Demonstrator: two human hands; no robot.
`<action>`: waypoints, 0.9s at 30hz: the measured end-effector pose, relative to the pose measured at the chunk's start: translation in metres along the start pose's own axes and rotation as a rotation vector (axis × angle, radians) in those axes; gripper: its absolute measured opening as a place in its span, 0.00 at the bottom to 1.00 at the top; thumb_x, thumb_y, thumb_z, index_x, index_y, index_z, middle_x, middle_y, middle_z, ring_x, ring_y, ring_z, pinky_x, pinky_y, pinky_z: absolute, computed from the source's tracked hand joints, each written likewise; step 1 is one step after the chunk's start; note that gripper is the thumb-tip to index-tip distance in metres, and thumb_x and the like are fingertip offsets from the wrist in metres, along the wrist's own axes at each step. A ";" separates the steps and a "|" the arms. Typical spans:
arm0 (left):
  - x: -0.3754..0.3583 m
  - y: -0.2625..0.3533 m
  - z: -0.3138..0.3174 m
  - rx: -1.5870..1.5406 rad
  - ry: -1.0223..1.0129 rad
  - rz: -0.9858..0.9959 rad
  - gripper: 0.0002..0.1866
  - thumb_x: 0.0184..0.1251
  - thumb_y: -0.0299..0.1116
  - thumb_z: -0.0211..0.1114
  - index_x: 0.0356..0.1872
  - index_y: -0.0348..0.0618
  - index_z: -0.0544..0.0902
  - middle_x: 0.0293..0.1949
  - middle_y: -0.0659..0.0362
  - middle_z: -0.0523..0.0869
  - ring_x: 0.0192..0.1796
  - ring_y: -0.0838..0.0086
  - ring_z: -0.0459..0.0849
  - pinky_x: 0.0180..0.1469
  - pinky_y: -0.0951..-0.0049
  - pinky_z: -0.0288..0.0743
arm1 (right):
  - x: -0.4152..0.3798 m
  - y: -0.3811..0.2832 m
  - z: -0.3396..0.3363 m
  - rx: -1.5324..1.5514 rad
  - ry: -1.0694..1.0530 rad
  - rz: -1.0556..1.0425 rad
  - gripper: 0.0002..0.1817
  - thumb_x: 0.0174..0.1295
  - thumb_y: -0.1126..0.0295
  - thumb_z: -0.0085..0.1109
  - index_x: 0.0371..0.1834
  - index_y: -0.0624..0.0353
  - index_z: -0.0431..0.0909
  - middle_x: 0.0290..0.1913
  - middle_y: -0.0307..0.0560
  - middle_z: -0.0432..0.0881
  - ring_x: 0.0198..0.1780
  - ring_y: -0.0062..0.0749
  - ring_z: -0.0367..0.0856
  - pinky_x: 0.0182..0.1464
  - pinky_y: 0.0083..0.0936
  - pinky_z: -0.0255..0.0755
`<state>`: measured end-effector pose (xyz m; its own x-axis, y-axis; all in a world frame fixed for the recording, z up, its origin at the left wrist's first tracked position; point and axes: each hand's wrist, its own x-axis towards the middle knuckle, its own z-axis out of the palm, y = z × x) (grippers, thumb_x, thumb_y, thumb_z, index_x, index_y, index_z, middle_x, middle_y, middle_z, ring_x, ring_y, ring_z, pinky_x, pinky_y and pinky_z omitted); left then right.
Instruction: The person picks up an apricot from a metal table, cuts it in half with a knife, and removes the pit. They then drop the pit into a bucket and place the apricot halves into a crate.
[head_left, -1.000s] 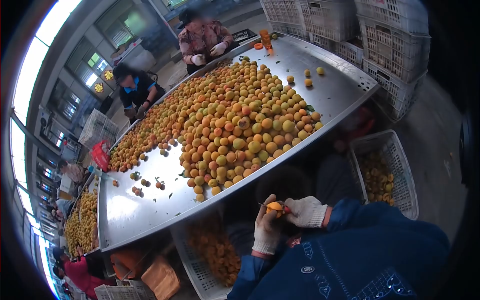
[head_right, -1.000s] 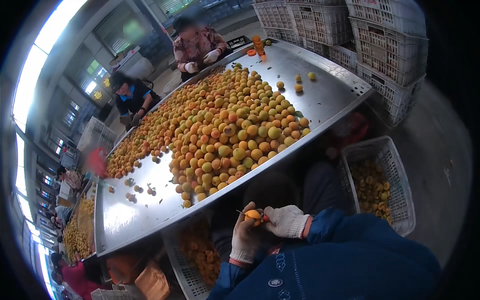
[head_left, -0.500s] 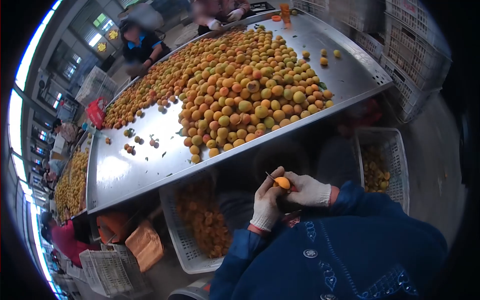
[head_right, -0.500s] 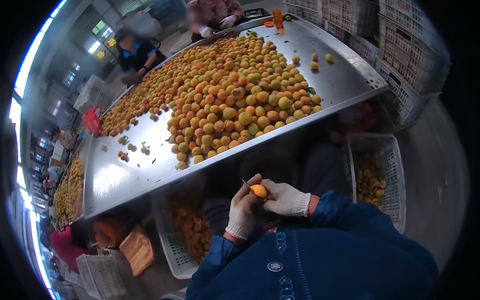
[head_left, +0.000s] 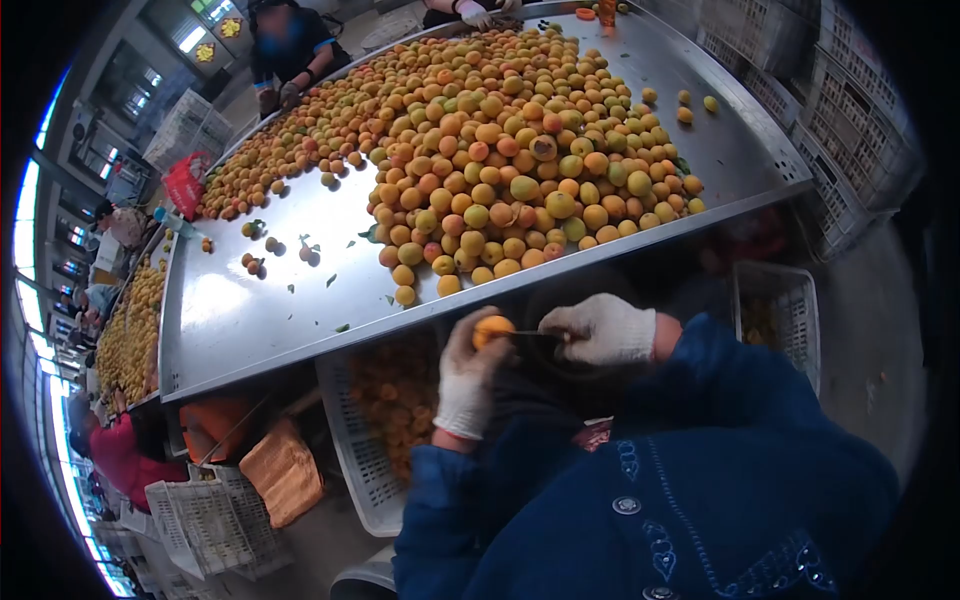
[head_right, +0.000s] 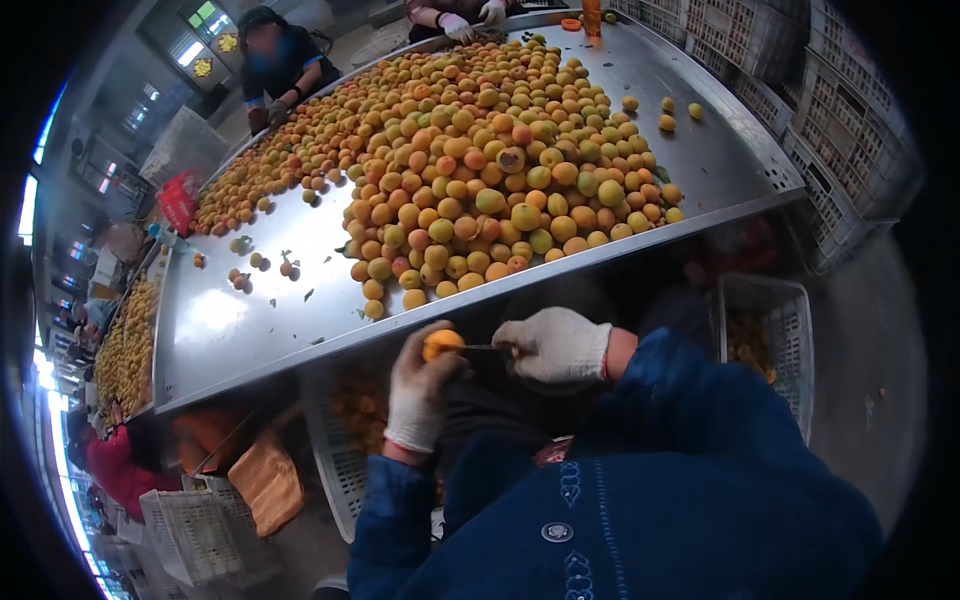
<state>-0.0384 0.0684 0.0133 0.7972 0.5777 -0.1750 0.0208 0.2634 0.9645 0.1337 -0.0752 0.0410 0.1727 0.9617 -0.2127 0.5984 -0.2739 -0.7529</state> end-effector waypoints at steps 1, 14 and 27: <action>0.008 -0.001 -0.014 0.042 0.037 0.042 0.21 0.63 0.23 0.60 0.59 0.34 0.73 0.40 0.55 0.80 0.37 0.75 0.82 0.43 0.78 0.80 | 0.007 0.011 -0.002 0.027 0.051 -0.047 0.16 0.58 0.66 0.60 0.49 0.56 0.79 0.37 0.53 0.85 0.42 0.48 0.85 0.48 0.34 0.77; 0.103 -0.010 -0.075 0.403 0.115 0.197 0.23 0.57 0.16 0.51 0.55 0.39 0.76 0.50 0.55 0.78 0.53 0.71 0.78 0.60 0.76 0.70 | 0.117 0.046 -0.057 -0.116 0.157 0.062 0.18 0.63 0.67 0.55 0.55 0.56 0.77 0.46 0.53 0.85 0.47 0.47 0.84 0.52 0.34 0.76; 0.153 -0.002 -0.077 0.153 -0.116 0.060 0.19 0.58 0.22 0.51 0.51 0.42 0.79 0.54 0.56 0.79 0.61 0.70 0.75 0.66 0.74 0.64 | 0.136 0.058 -0.083 0.126 -0.110 0.191 0.29 0.58 0.80 0.48 0.67 0.51 0.70 0.50 0.49 0.84 0.36 0.30 0.86 0.38 0.23 0.82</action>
<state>0.0375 0.2159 -0.0302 0.8637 0.4937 -0.1009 0.0556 0.1057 0.9928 0.2569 0.0398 0.0202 0.1827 0.8888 -0.4203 0.4599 -0.4551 -0.7625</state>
